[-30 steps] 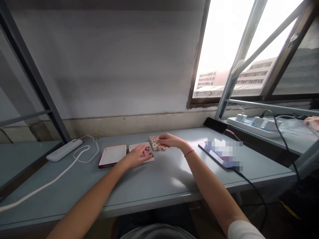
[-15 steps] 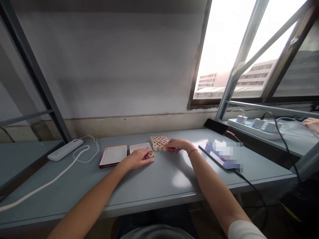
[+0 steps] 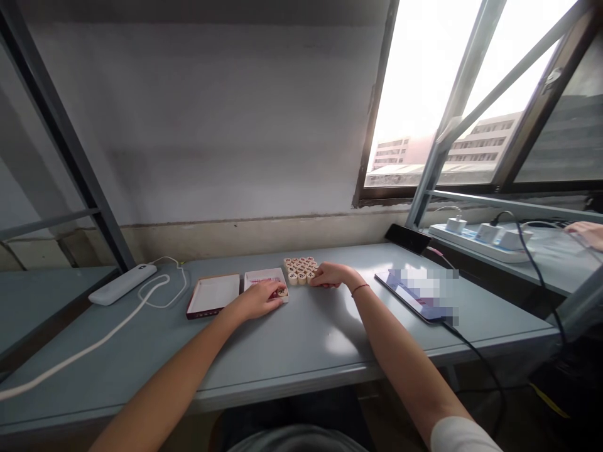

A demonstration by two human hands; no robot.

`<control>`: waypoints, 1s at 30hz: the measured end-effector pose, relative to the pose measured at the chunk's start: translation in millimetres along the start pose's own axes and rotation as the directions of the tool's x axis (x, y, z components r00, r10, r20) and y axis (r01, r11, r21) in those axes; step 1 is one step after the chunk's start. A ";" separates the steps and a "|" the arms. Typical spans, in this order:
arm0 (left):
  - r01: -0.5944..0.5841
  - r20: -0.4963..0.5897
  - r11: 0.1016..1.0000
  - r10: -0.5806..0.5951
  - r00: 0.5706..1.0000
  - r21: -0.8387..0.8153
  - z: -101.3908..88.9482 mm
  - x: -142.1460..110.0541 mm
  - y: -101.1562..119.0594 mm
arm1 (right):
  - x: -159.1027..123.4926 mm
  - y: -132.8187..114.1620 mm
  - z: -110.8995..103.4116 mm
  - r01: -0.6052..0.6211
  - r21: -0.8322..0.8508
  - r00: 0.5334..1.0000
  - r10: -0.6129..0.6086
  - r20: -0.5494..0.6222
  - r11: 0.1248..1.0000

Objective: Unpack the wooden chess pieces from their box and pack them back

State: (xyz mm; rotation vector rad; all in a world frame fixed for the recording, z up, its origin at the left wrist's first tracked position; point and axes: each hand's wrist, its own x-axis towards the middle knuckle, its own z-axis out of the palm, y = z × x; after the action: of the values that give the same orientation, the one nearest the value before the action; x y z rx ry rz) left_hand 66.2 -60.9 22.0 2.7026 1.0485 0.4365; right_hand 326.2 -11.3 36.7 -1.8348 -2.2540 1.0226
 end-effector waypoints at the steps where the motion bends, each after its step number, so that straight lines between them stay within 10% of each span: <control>1: 0.003 -0.003 1.000 -0.003 1.000 -0.005 -0.3 -0.1 0.5 | -0.8 -0.6 -0.5 -0.005 -0.007 1.000 0.005 0.013 1.000; 19: 0.054 -0.044 0.983 -0.063 0.997 -0.177 1.1 1.3 2.0 | 0.9 -53.4 33.7 0.482 0.012 0.876 -0.481 -0.041 0.876; 30: 0.216 -0.036 0.974 -0.214 0.976 0.075 2.7 0.4 4.7 | -13.5 5.6 -16.8 0.041 0.113 0.990 -0.025 -0.138 0.993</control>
State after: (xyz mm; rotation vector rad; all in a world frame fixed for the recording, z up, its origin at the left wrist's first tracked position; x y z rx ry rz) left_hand 70.4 -64.2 21.0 2.6165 1.3756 0.4028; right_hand 342.3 -15.4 51.5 -1.7575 -2.0948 0.9690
